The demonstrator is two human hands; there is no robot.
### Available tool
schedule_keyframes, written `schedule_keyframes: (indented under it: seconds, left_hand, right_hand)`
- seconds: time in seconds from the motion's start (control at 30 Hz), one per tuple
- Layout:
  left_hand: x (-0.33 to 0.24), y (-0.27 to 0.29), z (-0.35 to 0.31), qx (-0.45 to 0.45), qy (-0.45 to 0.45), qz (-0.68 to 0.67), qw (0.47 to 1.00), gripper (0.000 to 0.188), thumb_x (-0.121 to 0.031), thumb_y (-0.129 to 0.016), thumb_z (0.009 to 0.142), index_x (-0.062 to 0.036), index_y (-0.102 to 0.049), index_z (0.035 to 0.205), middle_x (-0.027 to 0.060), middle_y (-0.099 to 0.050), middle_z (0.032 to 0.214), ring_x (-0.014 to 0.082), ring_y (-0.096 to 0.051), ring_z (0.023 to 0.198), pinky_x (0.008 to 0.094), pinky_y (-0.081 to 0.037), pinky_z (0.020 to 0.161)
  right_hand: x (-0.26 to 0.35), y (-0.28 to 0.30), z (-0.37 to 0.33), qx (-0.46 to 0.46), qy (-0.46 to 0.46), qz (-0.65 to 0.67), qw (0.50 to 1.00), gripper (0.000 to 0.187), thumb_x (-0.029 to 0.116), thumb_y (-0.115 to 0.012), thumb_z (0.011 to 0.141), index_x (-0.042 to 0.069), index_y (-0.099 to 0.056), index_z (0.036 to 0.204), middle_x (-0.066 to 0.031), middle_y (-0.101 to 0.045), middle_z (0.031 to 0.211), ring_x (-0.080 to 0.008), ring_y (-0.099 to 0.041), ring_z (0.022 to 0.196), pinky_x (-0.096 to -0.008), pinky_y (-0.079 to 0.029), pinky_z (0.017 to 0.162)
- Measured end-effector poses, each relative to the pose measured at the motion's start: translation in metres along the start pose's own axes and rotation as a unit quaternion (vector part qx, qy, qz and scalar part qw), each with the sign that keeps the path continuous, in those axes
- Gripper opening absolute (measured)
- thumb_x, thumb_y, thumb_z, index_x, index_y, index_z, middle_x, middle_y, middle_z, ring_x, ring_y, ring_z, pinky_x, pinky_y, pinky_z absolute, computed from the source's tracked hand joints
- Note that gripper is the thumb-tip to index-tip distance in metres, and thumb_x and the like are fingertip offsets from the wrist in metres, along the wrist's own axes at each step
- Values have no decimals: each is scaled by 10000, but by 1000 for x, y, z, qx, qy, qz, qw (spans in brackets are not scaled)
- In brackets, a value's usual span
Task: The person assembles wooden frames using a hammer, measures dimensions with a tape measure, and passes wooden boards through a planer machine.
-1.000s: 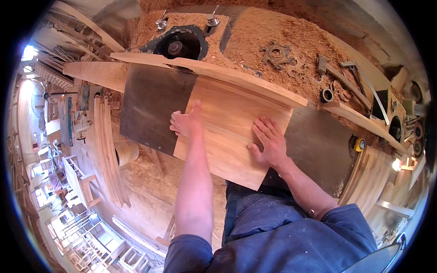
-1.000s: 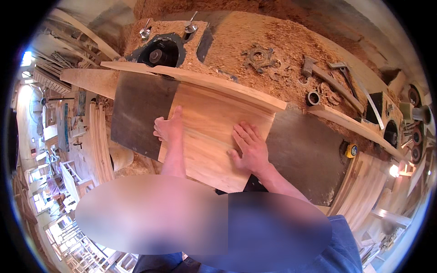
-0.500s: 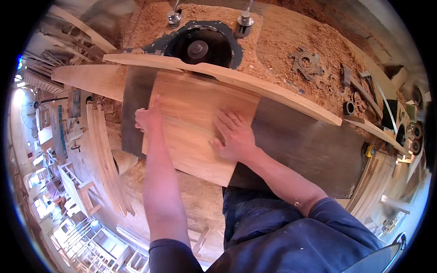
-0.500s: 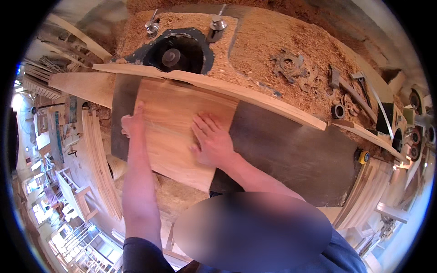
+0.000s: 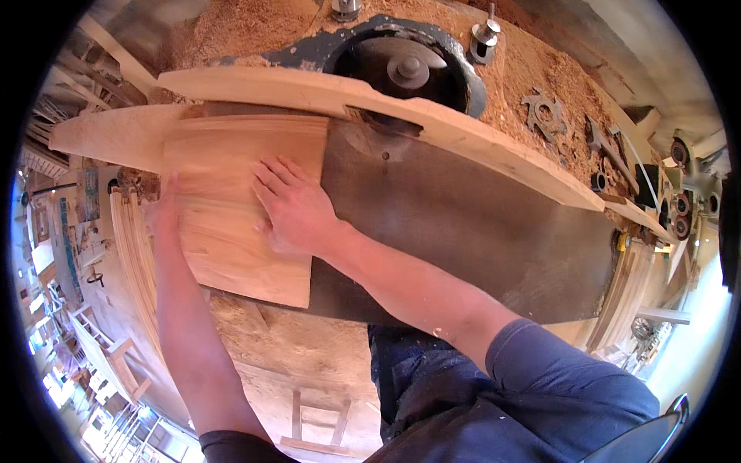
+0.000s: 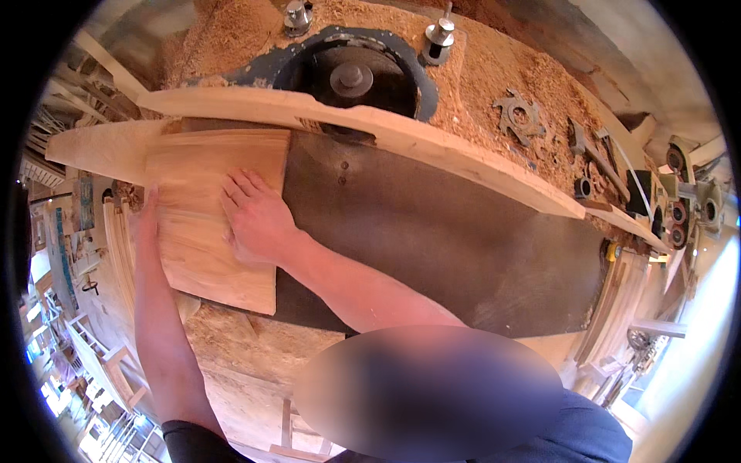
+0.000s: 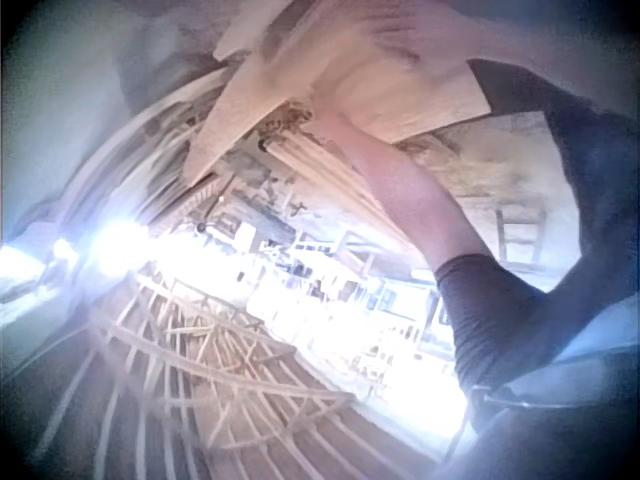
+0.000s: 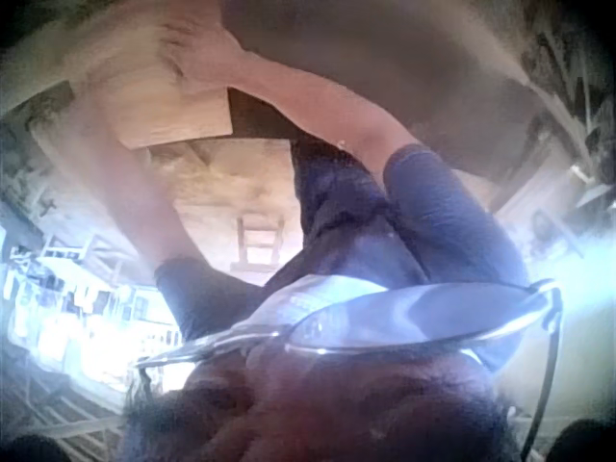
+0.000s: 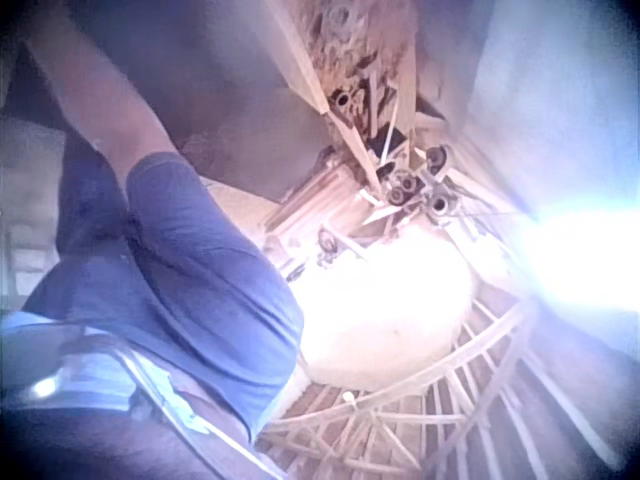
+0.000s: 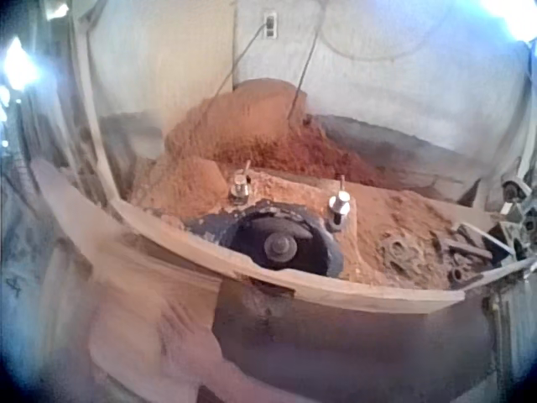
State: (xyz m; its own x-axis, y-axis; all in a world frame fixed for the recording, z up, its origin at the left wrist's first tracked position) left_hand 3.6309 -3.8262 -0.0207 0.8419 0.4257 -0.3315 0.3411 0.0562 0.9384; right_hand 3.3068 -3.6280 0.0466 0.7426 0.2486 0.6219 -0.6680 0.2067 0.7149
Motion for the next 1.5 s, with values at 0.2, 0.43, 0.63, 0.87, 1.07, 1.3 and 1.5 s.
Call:
schedule_keyframes:
  seconds: [0.2,0.43,0.63,0.87,1.07,1.3,1.5]
  left_hand:
    - [112,34,-142,-8,-3,-73,997,1065,-455,-825,804,73,-268,1542,246,-409,1533,337,-426,1404,407,-337,1176]
    - [178,7,-460,197,236,-452,837,547,-385,-637,995,22,-571,1353,129,-665,1162,240,-643,1043,334,-543,891]
    - [15,-80,-747,224,325,-718,573,358,-312,-632,987,-72,-579,1247,127,-636,1131,202,-646,955,323,-587,772]
    - [52,-101,-833,211,392,-763,469,558,-358,-690,937,-54,-503,1366,137,-546,1335,320,-507,1226,470,-415,1072]
    - [115,-84,-792,85,345,-707,612,533,-255,-629,977,-46,-448,1433,136,-550,1393,307,-512,1300,572,-390,1119]
    - [-5,-131,-857,205,371,-671,608,350,-121,-610,994,-62,-523,1328,91,-630,1204,253,-626,1111,559,-529,983]
    - [-51,-121,-820,229,327,-591,701,324,-224,-602,1023,28,-567,1224,141,-642,1119,264,-696,954,428,-627,765]
  right_hand:
    - [34,-4,-53,91,126,10,988,629,302,-664,813,-83,-584,1304,-215,-526,1455,-346,-462,1392,-440,-323,1199]
    - [44,35,-184,117,151,-25,981,539,233,-563,860,-73,-593,1303,-222,-504,1485,-347,-452,1412,-447,-302,1213]
    - [14,150,-336,110,108,-40,987,531,196,-581,838,-83,-594,1289,-236,-508,1473,-370,-459,1401,-468,-312,1202]
    - [-43,218,-393,156,89,-19,984,613,266,-595,892,-42,-505,1415,-180,-401,1572,-301,-311,1499,-445,-224,1241]
    - [-49,221,-397,160,94,-60,981,619,267,-594,905,-41,-483,1430,-185,-392,1576,-309,-316,1496,-453,-214,1244]
    - [-113,278,-398,74,63,-99,990,524,227,-575,916,-25,-543,1374,-190,-495,1491,-348,-429,1422,-471,-285,1214]
    - [-135,297,-375,20,55,-102,993,493,154,-631,851,-31,-582,1305,-190,-539,1431,-362,-464,1383,-487,-332,1184]
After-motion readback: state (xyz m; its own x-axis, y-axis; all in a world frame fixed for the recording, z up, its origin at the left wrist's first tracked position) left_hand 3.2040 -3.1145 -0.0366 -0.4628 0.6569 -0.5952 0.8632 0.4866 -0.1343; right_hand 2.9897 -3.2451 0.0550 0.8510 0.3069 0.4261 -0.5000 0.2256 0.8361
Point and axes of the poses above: each hand's wrist, its own z-axis towards the middle knuckle, its own y-axis out of the back of the hand, x = y × z, the point moved 9 cm from there along z, towards the middle knuckle
